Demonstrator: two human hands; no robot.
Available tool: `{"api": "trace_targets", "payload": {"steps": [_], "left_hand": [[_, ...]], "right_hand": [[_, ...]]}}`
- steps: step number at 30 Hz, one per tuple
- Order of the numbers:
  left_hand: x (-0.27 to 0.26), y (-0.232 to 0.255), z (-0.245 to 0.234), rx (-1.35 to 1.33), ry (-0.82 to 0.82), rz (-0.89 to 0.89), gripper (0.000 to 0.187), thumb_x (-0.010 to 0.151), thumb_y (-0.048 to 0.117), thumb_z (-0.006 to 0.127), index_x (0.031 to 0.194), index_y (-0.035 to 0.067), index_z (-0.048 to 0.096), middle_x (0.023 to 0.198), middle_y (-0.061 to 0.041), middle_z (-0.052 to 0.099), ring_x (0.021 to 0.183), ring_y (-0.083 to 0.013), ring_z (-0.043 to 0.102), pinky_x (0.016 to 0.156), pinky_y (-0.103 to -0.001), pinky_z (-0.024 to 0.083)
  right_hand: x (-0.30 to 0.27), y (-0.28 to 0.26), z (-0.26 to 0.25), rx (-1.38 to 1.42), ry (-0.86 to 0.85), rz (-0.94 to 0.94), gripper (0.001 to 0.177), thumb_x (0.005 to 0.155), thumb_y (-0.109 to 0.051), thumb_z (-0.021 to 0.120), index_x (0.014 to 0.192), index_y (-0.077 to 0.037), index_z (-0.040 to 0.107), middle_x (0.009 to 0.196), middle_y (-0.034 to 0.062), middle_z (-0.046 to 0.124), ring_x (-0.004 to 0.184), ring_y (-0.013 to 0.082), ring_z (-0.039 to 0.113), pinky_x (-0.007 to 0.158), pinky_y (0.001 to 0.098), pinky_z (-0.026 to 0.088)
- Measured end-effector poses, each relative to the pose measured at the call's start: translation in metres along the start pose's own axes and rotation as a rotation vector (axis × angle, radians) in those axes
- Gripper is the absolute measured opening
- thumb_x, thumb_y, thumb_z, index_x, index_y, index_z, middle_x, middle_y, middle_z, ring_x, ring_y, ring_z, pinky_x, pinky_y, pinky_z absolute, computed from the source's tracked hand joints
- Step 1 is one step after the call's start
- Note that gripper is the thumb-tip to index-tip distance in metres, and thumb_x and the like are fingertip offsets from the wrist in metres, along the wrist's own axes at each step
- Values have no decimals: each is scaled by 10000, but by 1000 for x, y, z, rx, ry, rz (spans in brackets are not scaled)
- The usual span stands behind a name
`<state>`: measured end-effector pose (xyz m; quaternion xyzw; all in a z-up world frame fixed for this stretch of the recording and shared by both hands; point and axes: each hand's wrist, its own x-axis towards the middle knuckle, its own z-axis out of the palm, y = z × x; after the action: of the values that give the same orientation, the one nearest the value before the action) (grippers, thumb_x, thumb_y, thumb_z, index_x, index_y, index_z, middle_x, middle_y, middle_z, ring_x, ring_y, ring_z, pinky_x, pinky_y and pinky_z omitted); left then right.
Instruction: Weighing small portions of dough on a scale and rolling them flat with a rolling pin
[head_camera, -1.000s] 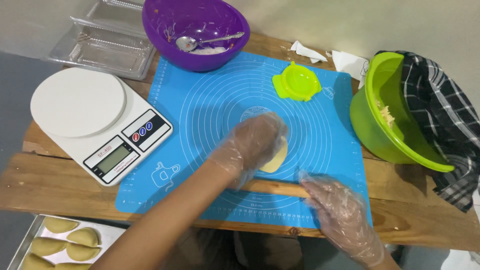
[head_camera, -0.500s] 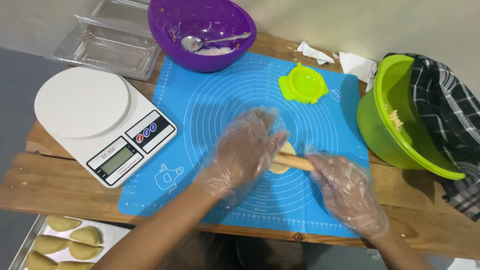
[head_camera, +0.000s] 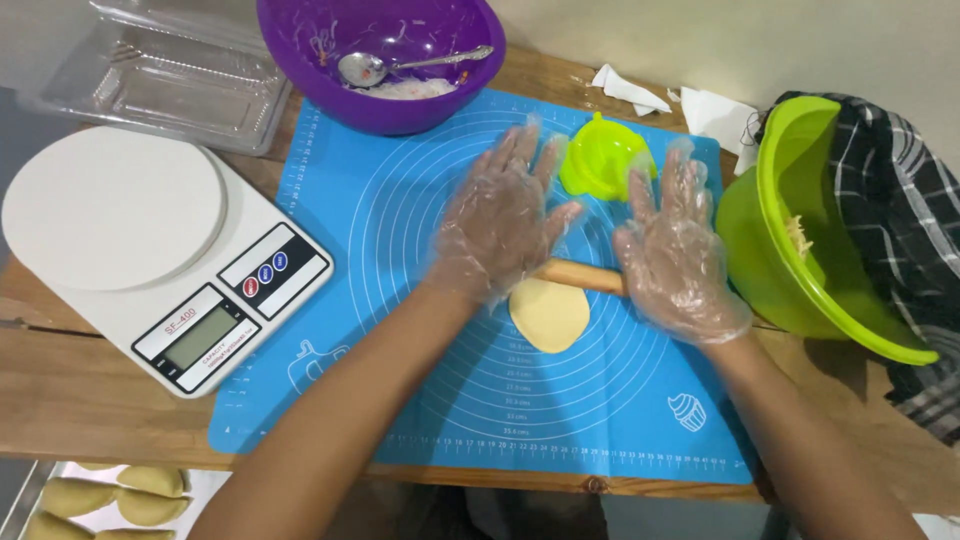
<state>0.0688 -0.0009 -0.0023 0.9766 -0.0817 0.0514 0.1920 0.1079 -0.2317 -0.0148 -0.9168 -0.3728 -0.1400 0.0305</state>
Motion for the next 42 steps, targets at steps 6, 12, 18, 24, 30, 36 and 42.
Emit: {"api": "trace_targets", "payload": {"steps": [6,12,18,24,30,36,42], "left_hand": [[-15,2,3,18,29,1,703,1055,521,379,1566,38,379,1593,-257,371,1516,-389,309,1232,-516,252],[-51,14,-7,-58,-20,21,734,1061,529,346,1584,13,326,1607,-272,342,1524,-409,275,1236,-524,223],[-74,23,-11,-112,-149,40,735,1058,510,274,1586,-1,268,1615,-253,337,1525,-374,273,1259,-484,152],[-97,40,-23,-118,-186,30,760,1051,527,299,1570,-29,291,1601,-273,340,1514,-378,275,1247,-478,159],[-131,53,-35,-64,-214,35,749,1059,496,345,1572,-44,262,1636,-252,289,1512,-364,272,1203,-494,239],[-164,48,12,45,222,175,727,1089,451,356,1620,0,146,1709,-175,158,1574,-293,197,1227,-456,286],[-136,56,-42,-479,-1,-8,222,1049,207,477,1244,104,453,1042,-62,561,612,-171,594,423,-276,582]], "right_hand": [[-9,3,5,-44,-44,23,697,1042,-383,400,1614,12,350,1655,380,147,1516,577,161,1198,657,159],[-37,-24,-10,-67,-54,26,746,1028,-442,355,1635,-14,284,1655,374,163,1521,552,176,1204,651,166],[-62,-32,-13,94,-60,1,683,1070,-425,282,1641,-52,263,1657,324,227,1507,494,249,1211,579,188],[-83,-52,-26,77,-44,-20,734,1047,-494,287,1587,-2,364,1571,323,404,1448,478,392,1196,556,266],[-113,-51,-15,27,-9,-76,746,976,-432,469,1600,-44,343,1613,236,392,1477,402,377,1247,505,222],[-126,-64,-30,154,51,-115,711,997,-201,514,1636,-70,231,1694,156,279,1555,339,341,1265,536,275],[-136,-74,-50,154,113,-226,563,1058,-231,470,1565,-12,360,1633,163,393,1531,315,394,1294,444,270]]}}
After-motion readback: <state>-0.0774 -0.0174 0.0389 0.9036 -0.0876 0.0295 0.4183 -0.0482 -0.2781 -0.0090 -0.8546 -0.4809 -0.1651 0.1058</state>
